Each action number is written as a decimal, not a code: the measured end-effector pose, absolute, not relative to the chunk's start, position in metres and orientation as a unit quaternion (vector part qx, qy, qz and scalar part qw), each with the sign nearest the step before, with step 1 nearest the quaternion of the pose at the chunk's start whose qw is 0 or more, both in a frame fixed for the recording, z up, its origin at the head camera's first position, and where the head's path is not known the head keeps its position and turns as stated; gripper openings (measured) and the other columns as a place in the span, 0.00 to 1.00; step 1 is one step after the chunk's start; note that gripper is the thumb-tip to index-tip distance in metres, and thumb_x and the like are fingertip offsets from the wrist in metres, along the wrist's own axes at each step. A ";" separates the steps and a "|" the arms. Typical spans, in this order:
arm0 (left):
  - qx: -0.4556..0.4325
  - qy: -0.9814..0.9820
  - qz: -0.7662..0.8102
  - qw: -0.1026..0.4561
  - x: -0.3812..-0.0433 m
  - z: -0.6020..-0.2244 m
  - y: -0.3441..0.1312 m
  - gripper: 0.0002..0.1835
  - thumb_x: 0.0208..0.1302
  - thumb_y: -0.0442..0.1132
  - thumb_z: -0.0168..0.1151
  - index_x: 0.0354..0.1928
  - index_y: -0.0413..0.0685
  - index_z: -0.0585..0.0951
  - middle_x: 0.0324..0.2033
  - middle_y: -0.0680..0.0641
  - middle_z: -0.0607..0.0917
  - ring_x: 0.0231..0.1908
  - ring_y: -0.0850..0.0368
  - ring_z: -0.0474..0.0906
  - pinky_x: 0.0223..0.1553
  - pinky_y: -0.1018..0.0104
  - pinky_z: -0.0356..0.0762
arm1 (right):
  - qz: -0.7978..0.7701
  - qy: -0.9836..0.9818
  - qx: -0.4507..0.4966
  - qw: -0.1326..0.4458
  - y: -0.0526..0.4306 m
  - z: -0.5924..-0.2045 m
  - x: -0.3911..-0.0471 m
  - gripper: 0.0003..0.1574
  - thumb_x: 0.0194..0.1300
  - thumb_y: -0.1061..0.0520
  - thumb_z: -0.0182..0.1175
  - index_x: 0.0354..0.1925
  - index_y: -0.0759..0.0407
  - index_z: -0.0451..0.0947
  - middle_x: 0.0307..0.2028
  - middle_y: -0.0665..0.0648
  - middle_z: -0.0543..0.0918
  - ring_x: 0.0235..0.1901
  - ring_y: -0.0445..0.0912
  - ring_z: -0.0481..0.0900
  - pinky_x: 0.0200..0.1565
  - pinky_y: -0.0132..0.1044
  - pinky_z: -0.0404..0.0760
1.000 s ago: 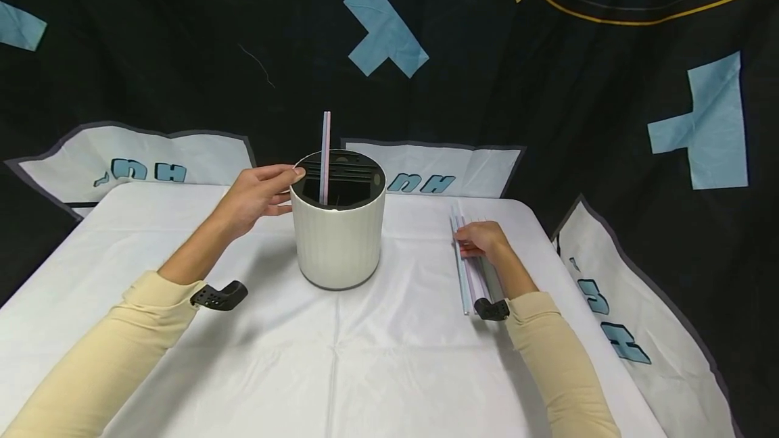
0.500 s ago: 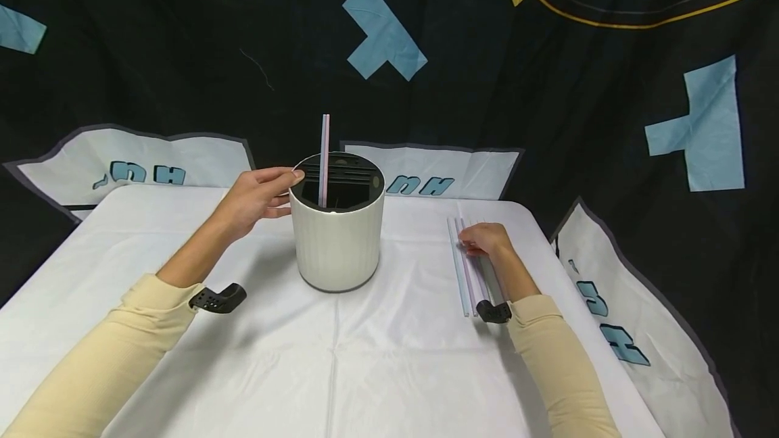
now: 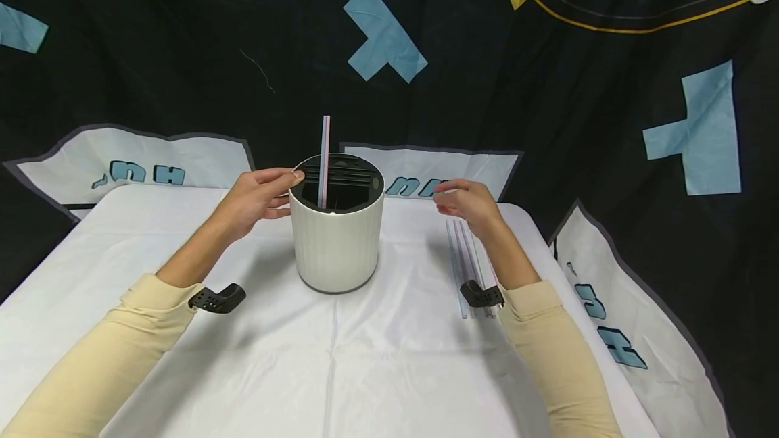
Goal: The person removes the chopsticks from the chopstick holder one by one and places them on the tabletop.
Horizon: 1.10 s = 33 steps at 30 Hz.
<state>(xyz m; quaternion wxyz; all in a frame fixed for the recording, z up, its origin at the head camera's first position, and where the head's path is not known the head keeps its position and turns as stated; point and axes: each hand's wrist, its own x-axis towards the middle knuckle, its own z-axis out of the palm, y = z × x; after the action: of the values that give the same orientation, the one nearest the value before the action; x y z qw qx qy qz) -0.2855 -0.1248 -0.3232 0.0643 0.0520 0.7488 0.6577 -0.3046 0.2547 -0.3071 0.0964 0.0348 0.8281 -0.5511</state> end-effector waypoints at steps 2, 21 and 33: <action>0.053 0.752 0.654 0.063 -0.285 -0.323 -0.125 0.32 0.69 0.54 0.66 0.67 0.44 0.76 0.66 0.42 0.78 0.65 0.43 0.77 0.58 0.50 0.81 | -0.571 0.817 0.014 0.086 0.237 -0.286 -0.300 0.25 0.74 0.57 0.58 0.66 0.64 0.73 0.65 0.63 0.75 0.50 0.43 0.83 0.59 0.33 0.81; 0.047 0.755 0.651 0.066 -0.286 -0.321 -0.126 0.33 0.68 0.56 0.66 0.68 0.44 0.75 0.67 0.42 0.77 0.66 0.42 0.75 0.59 0.50 0.81 | -0.553 0.821 -0.121 0.071 0.102 -0.245 -0.283 0.13 0.70 0.61 0.63 0.51 0.64 0.84 0.51 0.61 0.86 0.51 0.55 0.85 0.54 0.40 0.85; 0.050 0.752 0.654 0.067 -0.284 -0.322 -0.125 0.32 0.69 0.55 0.65 0.67 0.43 0.76 0.67 0.42 0.77 0.66 0.43 0.76 0.59 0.50 0.81 | -0.540 0.831 -0.124 0.048 0.096 -0.253 -0.284 0.07 0.67 0.59 0.67 0.43 0.60 0.85 0.43 0.56 0.85 0.41 0.47 0.79 0.48 0.36 0.81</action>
<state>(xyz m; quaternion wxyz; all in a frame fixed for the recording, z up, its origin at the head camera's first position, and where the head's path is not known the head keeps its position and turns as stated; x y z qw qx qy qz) -0.2842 -0.1252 -0.3218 0.0669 0.0500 0.7516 0.6543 -0.2836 0.0960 -0.2532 0.0481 -0.1243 0.8313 -0.5396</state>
